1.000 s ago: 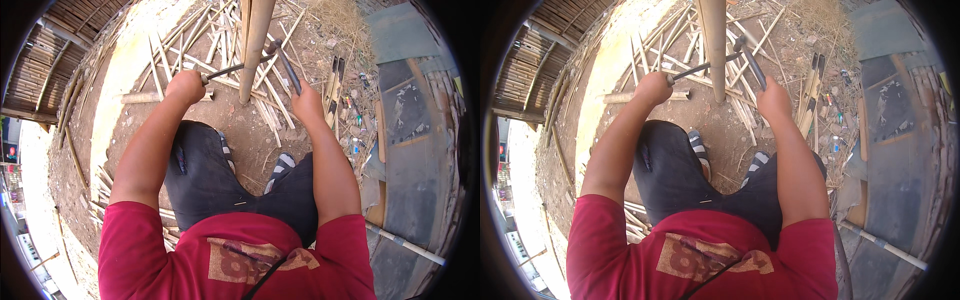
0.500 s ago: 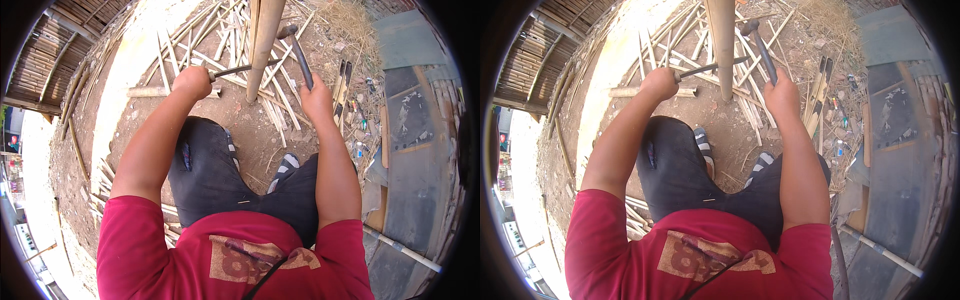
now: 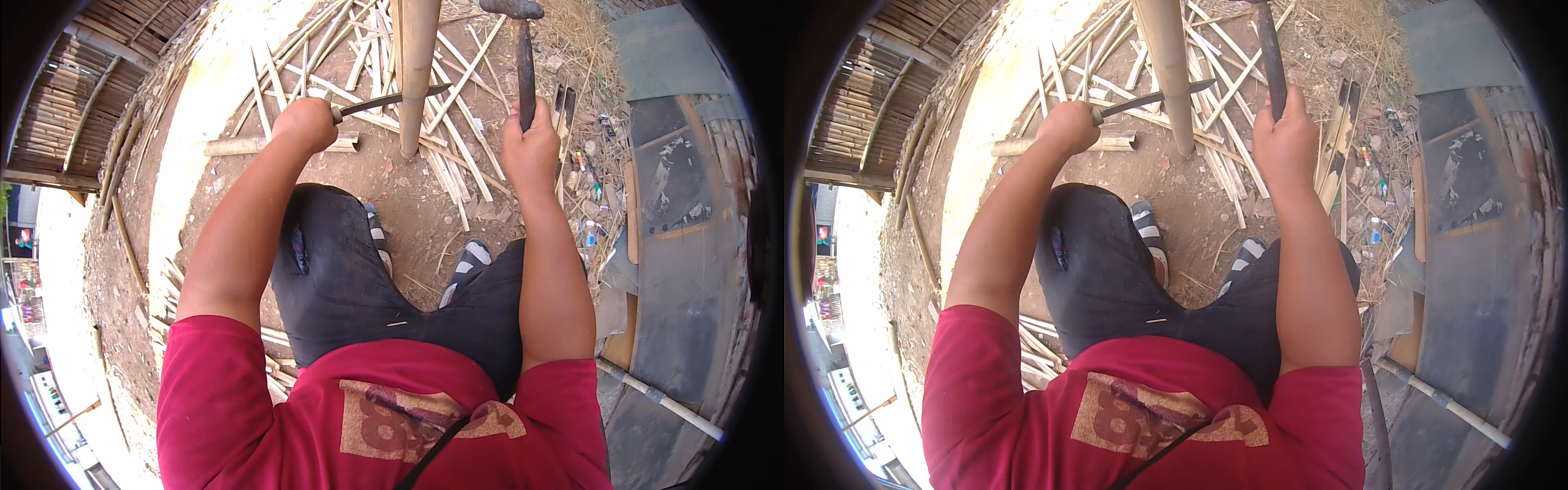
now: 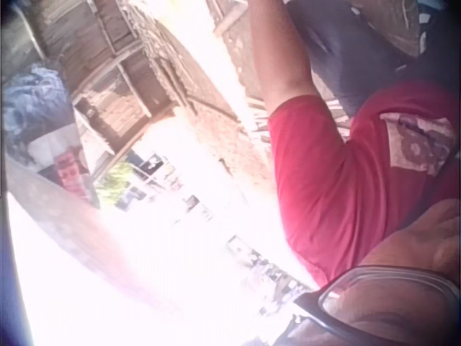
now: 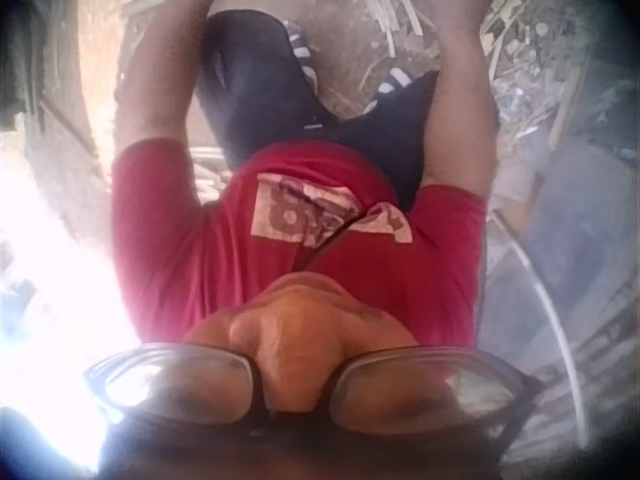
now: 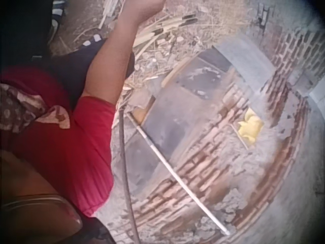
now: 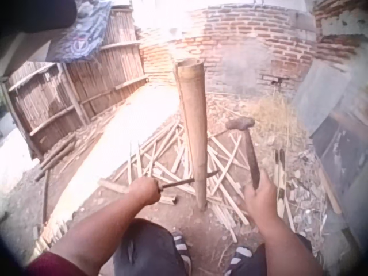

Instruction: The person strips sections from a bamboo pole using a knife and a hammer, then further splits the bamboo into smaller pieces by hand.

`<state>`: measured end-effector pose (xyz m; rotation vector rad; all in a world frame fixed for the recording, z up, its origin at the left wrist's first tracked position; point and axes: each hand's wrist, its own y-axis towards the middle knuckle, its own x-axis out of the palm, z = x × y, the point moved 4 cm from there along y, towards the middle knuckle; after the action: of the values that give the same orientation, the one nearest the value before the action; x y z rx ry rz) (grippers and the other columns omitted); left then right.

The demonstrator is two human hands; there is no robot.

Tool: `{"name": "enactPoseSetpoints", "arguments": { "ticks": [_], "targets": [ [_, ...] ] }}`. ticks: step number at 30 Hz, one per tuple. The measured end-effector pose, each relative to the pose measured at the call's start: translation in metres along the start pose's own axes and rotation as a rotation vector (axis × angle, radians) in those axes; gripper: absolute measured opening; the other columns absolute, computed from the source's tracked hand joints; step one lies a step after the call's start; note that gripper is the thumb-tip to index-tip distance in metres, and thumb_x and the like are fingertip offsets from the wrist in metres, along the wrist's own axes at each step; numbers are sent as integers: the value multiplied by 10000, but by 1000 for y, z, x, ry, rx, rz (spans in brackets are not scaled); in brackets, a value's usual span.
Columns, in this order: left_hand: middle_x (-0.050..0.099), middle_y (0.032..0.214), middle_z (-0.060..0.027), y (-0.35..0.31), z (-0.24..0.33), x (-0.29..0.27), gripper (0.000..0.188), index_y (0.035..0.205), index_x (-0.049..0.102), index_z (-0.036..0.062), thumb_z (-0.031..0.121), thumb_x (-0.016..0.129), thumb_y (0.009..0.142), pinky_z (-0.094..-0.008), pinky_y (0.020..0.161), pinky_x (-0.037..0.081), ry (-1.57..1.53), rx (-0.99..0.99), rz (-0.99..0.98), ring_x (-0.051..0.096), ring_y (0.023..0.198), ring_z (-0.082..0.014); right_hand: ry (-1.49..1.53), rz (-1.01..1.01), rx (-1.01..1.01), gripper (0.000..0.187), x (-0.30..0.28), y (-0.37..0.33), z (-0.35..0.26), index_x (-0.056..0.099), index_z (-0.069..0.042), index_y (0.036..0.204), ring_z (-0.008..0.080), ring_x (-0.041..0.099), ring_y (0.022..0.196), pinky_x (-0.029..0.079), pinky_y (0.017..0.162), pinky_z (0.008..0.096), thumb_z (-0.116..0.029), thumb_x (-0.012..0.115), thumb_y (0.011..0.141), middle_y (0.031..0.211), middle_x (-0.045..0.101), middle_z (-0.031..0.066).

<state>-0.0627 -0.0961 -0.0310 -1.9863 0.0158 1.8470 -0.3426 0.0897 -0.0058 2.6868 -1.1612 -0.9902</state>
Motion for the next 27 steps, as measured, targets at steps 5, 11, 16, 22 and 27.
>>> {"name": "enactPoseSetpoints", "arguments": {
  "ticks": [5, 11, 16, 22, 27],
  "targets": [
    [740, 1137, -182, 3, 6, 1, 300, 1132, 739, 67, 209, 637, 888, -457, 942, 569, 1, -18, 46, 708, 1077, -349, -418, -308, 131, 260, 35, -5, 49, 633, -37, 1182, 423, 704, 973, 546, 823, 510, -132, 607, 941, 961, 710, 255],
    [734, 1148, -189, 8, -5, 18, 303, 1143, 734, 69, 208, 633, 893, -458, 936, 568, -9, -30, -9, 707, 1084, -337, -78, -72, 114, 222, 7, 1, 14, 629, -48, 1136, 434, 713, 910, 555, 782, 513, -161, 608, 947, 958, 717, 235],
    [734, 1147, -190, 5, 1, 17, 288, 1123, 745, 71, 205, 643, 889, -455, 941, 567, -6, -13, 17, 705, 1087, -342, -453, -334, 101, 256, 52, -10, 67, 623, -41, 1150, 441, 708, 926, 545, 811, 523, -160, 622, 924, 968, 717, 254],
    [736, 1155, -192, 5, -5, 16, 292, 1133, 751, 66, 188, 632, 895, -445, 938, 573, 8, -32, -24, 713, 1084, -344, -149, -173, 100, 245, 20, -2, 4, 596, -32, 1141, 448, 704, 935, 536, 816, 537, -157, 616, 931, 942, 716, 259],
    [733, 1197, -187, 9, 10, 8, 307, 1156, 756, 55, 153, 622, 897, -432, 932, 584, 8, 21, 5, 722, 1093, -341, -513, -418, 185, 351, 65, -12, 78, 594, -85, 1273, 445, 696, 1018, 539, 878, 547, -161, 609, 931, 1083, 708, 266]
  ]
}}
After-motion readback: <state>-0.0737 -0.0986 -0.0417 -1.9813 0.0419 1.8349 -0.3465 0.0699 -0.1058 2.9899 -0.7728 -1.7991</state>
